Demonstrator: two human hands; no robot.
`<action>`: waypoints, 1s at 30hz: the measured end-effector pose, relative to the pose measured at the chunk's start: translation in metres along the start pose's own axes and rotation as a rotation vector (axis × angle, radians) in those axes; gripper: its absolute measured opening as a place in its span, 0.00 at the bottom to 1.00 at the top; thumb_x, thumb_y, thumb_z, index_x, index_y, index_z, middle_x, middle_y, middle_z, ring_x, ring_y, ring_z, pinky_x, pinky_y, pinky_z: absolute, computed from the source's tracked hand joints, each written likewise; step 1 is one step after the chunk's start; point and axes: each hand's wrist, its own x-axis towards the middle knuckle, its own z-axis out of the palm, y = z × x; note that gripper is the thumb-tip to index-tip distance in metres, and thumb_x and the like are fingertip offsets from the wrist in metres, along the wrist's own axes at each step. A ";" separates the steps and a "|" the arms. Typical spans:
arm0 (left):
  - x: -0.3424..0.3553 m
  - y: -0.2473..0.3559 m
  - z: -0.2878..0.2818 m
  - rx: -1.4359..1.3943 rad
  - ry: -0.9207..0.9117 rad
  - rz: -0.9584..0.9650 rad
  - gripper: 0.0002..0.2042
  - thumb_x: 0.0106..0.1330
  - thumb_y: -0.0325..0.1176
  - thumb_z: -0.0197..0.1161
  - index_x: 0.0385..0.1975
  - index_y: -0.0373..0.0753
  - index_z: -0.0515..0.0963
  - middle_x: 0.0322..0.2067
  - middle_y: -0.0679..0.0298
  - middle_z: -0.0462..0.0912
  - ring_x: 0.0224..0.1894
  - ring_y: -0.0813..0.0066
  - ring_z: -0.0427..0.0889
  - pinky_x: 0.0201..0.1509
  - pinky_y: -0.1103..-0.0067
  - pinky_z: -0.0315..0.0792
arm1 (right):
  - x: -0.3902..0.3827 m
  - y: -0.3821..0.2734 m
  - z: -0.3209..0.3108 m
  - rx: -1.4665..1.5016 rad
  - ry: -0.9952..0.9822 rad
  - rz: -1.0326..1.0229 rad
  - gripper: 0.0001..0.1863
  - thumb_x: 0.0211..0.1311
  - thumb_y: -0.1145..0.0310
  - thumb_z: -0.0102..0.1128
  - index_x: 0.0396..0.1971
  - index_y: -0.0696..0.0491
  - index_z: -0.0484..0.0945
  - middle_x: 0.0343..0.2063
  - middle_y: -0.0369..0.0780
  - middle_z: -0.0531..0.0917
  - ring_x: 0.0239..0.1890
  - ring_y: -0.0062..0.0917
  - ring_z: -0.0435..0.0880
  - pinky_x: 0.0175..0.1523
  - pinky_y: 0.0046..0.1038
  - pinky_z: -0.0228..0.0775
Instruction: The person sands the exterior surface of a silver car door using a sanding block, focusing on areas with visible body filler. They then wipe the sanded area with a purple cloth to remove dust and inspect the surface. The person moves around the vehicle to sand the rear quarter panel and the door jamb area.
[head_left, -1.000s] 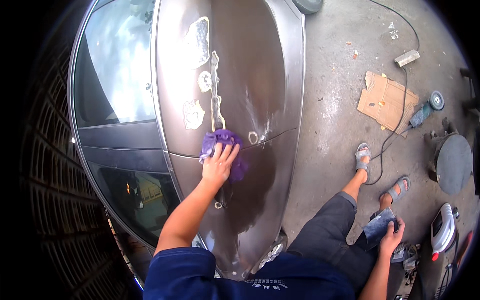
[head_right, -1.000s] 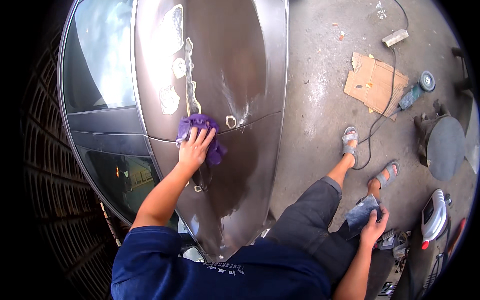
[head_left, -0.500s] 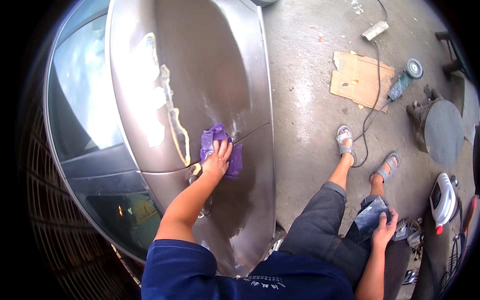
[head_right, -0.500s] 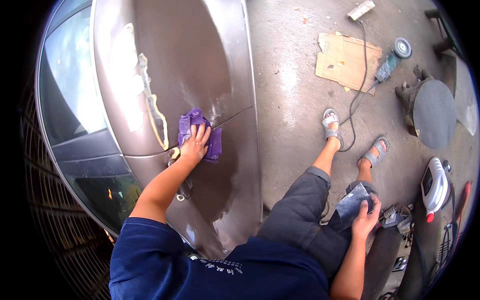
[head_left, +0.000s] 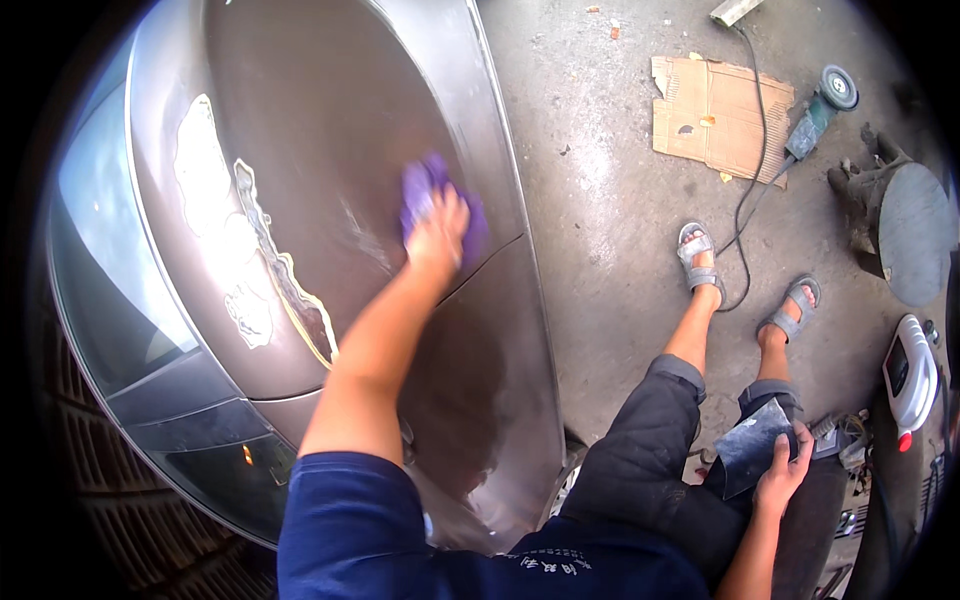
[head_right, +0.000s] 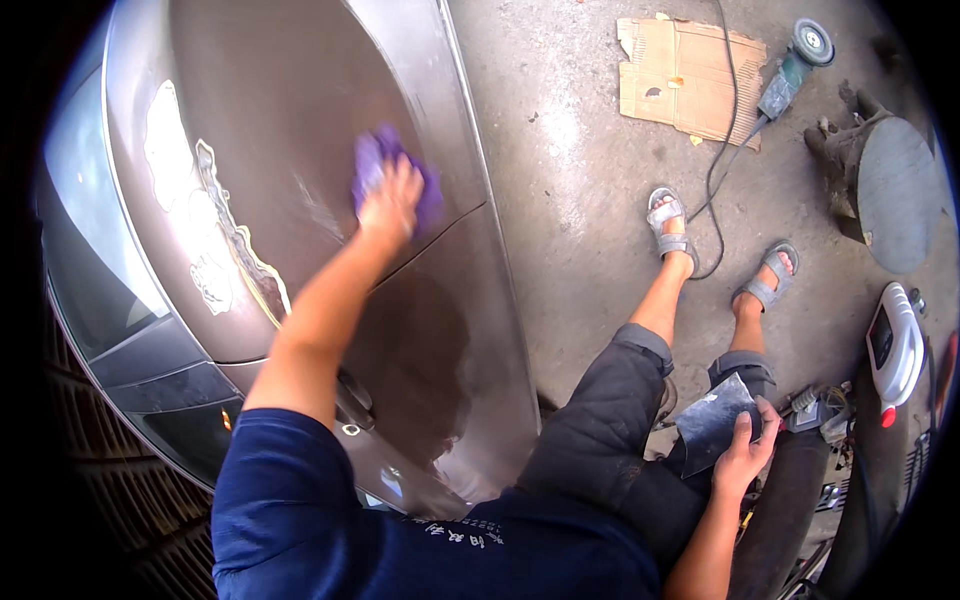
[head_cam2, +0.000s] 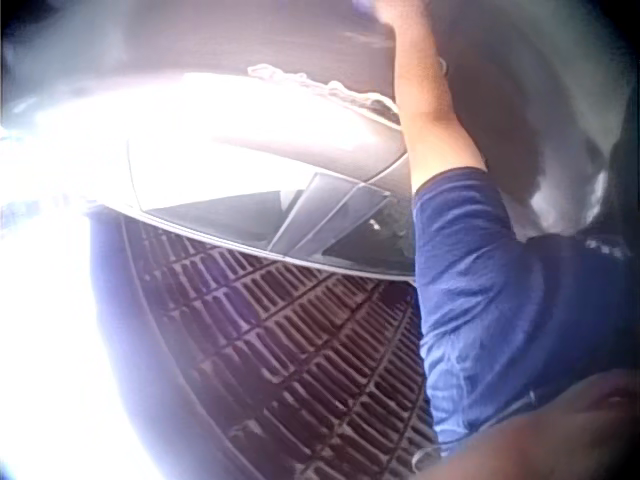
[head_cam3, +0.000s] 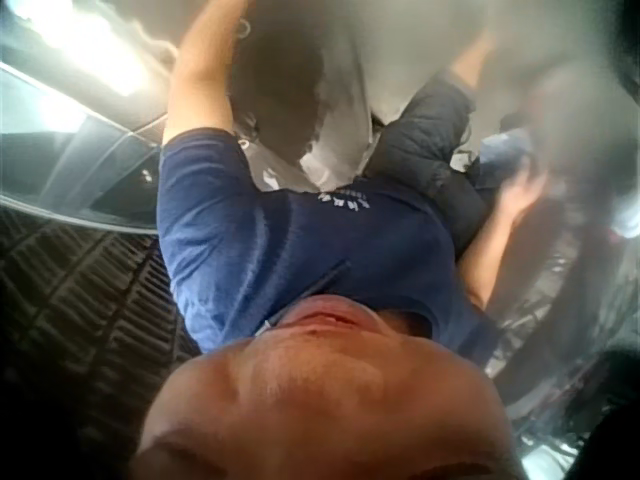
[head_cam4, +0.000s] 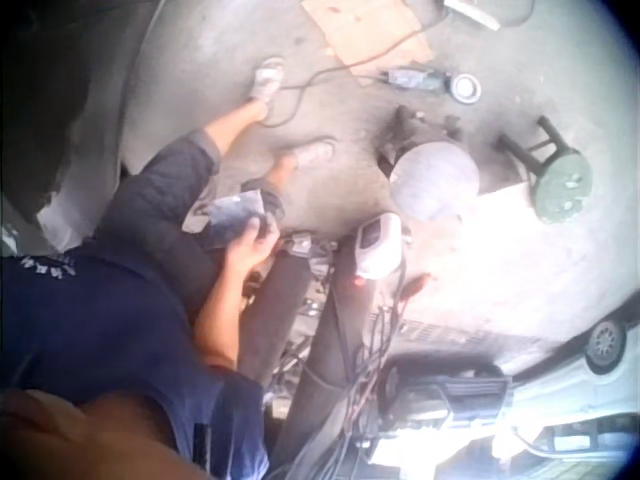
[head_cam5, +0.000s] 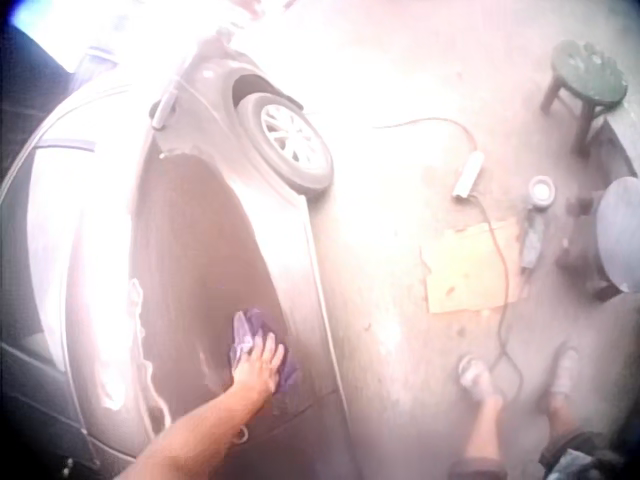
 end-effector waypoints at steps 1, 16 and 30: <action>-0.028 0.037 0.018 -0.063 -0.100 0.086 0.29 0.64 0.31 0.50 0.68 0.44 0.59 0.71 0.55 0.51 0.72 0.54 0.52 0.65 0.67 0.70 | -0.001 0.000 0.001 0.017 0.007 0.019 0.17 0.64 0.70 0.55 0.49 0.63 0.72 0.47 0.41 0.75 0.53 0.27 0.70 0.63 0.27 0.56; 0.101 -0.046 -0.038 0.090 0.042 -0.181 0.30 0.67 0.33 0.46 0.71 0.49 0.53 0.73 0.60 0.49 0.74 0.59 0.48 0.69 0.60 0.58 | -0.005 0.003 0.018 -0.072 0.030 0.029 0.16 0.63 0.71 0.54 0.49 0.62 0.71 0.47 0.41 0.75 0.52 0.26 0.70 0.62 0.27 0.57; -0.082 0.037 0.022 -0.298 -0.115 0.123 0.26 0.66 0.30 0.46 0.66 0.51 0.62 0.68 0.58 0.60 0.69 0.55 0.61 0.63 0.61 0.67 | -0.002 -0.004 0.029 -0.004 0.035 0.082 0.16 0.63 0.70 0.55 0.48 0.63 0.72 0.46 0.42 0.76 0.52 0.27 0.71 0.62 0.28 0.58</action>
